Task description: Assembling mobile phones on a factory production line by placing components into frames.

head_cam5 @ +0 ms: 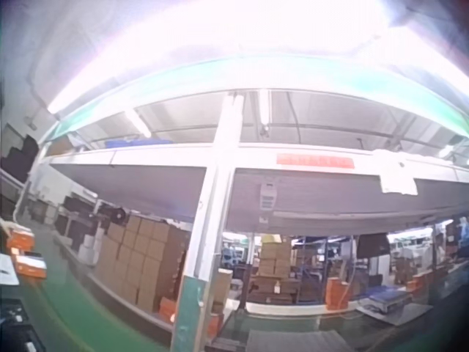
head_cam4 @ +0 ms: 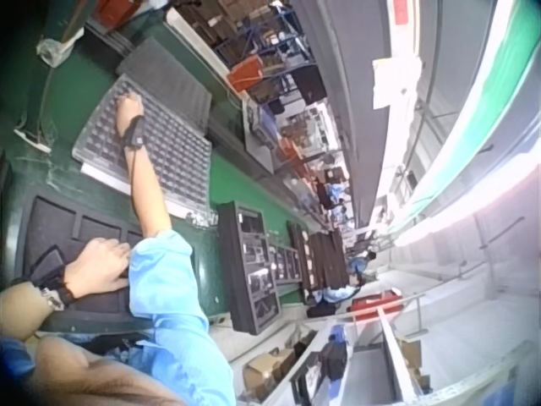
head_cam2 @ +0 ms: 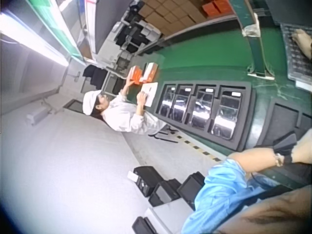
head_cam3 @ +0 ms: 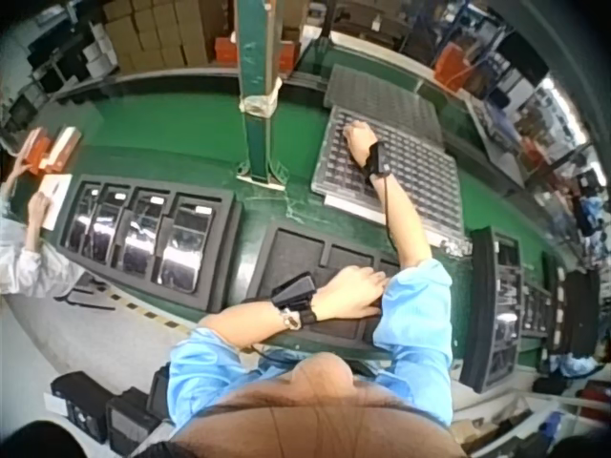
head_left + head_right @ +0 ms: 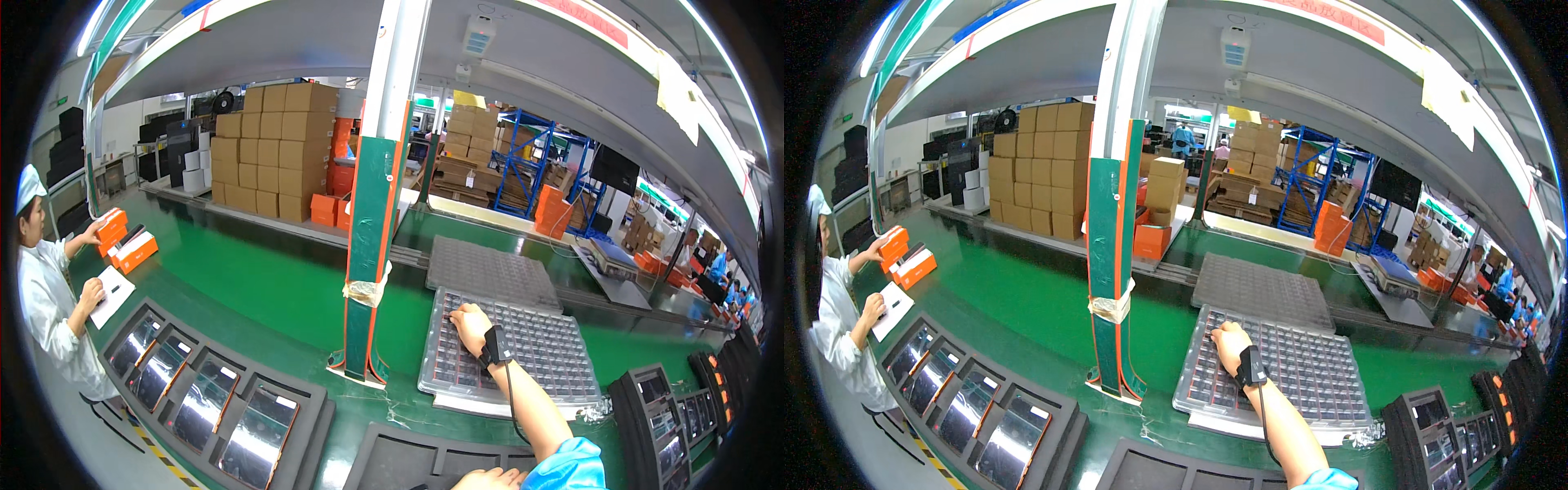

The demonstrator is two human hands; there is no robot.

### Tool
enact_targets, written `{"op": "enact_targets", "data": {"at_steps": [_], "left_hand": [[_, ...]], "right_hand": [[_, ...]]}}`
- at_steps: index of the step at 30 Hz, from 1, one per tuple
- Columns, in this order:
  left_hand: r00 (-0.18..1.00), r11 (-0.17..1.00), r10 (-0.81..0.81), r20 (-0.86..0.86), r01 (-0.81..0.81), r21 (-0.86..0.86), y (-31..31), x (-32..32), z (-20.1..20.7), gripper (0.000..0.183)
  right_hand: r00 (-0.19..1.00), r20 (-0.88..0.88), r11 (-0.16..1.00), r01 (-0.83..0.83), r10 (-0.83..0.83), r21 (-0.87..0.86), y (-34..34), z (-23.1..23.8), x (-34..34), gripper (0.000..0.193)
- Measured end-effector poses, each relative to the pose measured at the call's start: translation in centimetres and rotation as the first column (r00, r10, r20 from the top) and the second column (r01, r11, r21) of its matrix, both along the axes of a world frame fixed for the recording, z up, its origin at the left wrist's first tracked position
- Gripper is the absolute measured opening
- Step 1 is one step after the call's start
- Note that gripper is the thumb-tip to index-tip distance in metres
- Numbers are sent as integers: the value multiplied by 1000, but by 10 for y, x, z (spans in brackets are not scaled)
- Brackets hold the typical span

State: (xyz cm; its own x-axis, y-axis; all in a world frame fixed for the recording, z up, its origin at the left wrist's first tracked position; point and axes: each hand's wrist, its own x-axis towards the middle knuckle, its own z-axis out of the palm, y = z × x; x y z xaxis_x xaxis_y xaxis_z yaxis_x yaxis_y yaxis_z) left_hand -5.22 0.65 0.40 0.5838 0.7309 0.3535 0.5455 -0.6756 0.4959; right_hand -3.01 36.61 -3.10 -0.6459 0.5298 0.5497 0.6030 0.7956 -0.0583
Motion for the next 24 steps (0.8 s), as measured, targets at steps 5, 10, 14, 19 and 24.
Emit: {"op": "enact_targets", "data": {"at_steps": [5, 10, 14, 19, 24], "left_hand": [[1000, 1000, 7, -14, -6, 9, 2, -1, 1, 49], [1000, 999, 15, -23, -14, 43, 3, 0, 0, 54], [1000, 998, -7, 7, 7, 67, 0, -1, 2, 54], [995, 995, 60, 79, -66, 69, -6, 1, -8, 47], [972, 991, 136, 193, -134, -26, -8, -1, 2, 33]], "right_hand": [[984, 175, 998, -31, 20, 60, -4, 8, -5, 15], [993, 70, 995, -94, 92, 39, -8, 11, 5, 16], [973, -144, 975, -197, 182, -103, -35, 29, 29, 17], [897, -422, 746, -368, 129, -555, -159, 74, 83, 16], [889, -446, 776, -353, 103, -523, -272, 82, 160, 14]]}}
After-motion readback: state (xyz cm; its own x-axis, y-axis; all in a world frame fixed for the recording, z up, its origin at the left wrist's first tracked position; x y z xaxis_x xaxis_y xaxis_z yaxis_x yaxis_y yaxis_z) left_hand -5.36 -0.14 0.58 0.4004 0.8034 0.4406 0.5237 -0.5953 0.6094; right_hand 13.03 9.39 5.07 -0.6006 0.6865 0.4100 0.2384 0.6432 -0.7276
